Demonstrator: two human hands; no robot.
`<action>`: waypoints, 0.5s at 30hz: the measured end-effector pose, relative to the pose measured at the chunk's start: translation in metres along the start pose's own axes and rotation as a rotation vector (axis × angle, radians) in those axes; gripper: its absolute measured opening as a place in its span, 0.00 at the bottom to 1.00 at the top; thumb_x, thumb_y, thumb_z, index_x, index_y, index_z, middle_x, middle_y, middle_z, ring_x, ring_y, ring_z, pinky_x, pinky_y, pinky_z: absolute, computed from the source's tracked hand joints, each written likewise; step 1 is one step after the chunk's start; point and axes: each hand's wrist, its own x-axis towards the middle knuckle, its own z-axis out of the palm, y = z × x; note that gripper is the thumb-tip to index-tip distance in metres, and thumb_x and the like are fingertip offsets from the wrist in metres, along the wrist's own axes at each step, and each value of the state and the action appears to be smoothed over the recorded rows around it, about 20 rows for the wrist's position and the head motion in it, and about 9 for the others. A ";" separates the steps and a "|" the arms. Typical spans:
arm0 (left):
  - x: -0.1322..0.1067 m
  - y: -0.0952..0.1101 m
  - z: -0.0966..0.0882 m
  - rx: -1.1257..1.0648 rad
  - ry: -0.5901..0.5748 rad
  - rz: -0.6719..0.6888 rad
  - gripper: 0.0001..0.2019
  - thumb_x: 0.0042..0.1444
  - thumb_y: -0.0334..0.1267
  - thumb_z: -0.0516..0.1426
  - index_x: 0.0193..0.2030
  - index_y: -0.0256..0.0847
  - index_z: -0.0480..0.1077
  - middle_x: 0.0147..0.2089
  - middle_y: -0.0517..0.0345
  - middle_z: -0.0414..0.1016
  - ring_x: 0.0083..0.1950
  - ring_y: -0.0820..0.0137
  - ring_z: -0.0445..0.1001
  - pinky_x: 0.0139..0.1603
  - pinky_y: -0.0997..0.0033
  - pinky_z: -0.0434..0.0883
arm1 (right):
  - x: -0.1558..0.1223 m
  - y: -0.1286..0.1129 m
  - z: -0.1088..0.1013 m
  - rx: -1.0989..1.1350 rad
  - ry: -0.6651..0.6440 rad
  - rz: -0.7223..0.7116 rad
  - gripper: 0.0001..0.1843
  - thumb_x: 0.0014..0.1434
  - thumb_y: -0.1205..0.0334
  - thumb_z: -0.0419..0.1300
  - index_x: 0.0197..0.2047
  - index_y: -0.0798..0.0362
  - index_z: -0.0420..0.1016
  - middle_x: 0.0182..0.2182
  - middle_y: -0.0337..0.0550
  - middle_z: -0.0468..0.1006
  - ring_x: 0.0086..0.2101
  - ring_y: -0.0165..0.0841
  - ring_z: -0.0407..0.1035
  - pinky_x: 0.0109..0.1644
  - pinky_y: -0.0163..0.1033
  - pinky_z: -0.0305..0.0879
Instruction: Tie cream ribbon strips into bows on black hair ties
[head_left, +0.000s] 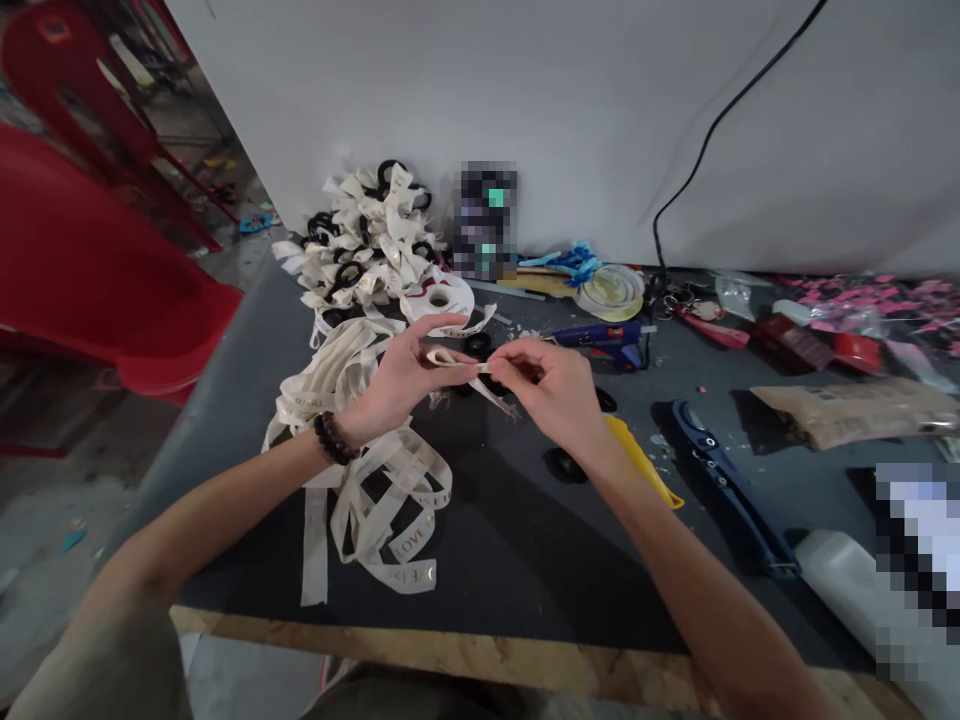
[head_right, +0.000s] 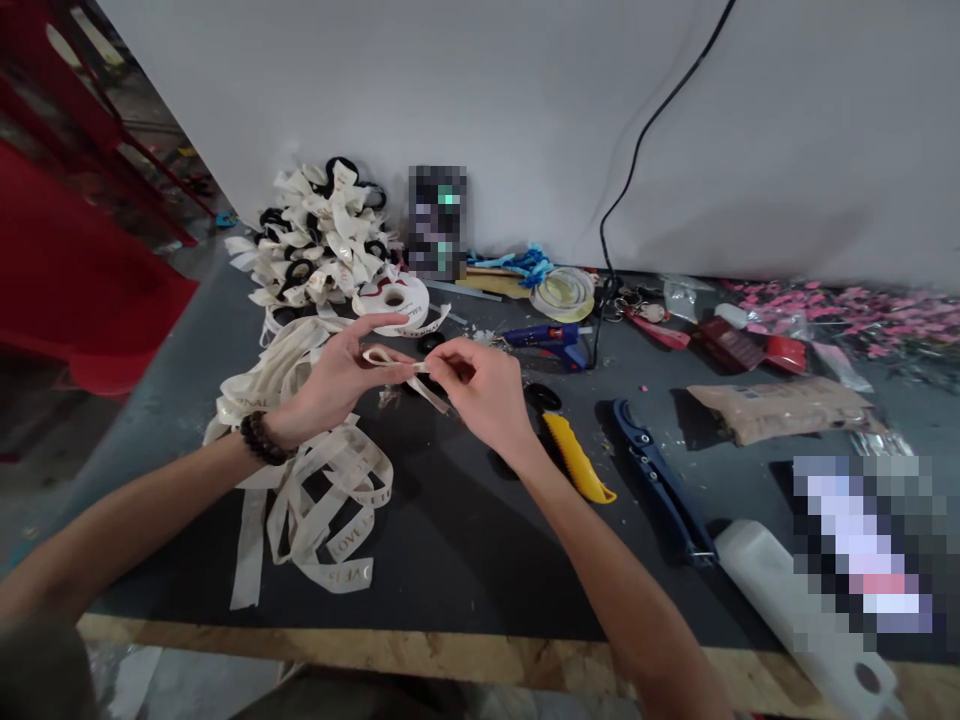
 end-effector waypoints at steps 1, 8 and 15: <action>-0.001 0.002 0.001 0.005 0.000 -0.023 0.35 0.51 0.49 0.78 0.63 0.43 0.76 0.39 0.54 0.88 0.41 0.61 0.88 0.43 0.64 0.83 | 0.000 0.000 -0.001 -0.015 0.003 0.005 0.08 0.64 0.57 0.65 0.34 0.47 0.84 0.29 0.41 0.86 0.31 0.37 0.80 0.40 0.41 0.72; 0.003 0.006 -0.002 -0.081 0.007 -0.078 0.23 0.47 0.43 0.79 0.48 0.43 0.81 0.37 0.56 0.86 0.38 0.66 0.85 0.41 0.67 0.82 | 0.000 -0.002 -0.001 -0.123 0.017 -0.005 0.09 0.64 0.57 0.63 0.32 0.45 0.81 0.29 0.40 0.86 0.31 0.38 0.79 0.39 0.43 0.72; 0.001 0.004 0.001 -0.067 -0.066 -0.103 0.15 0.48 0.48 0.78 0.36 0.42 0.84 0.39 0.54 0.86 0.40 0.67 0.81 0.42 0.68 0.79 | -0.006 -0.011 0.001 -0.127 0.059 -0.079 0.09 0.67 0.56 0.63 0.47 0.44 0.85 0.40 0.45 0.88 0.40 0.42 0.81 0.47 0.47 0.76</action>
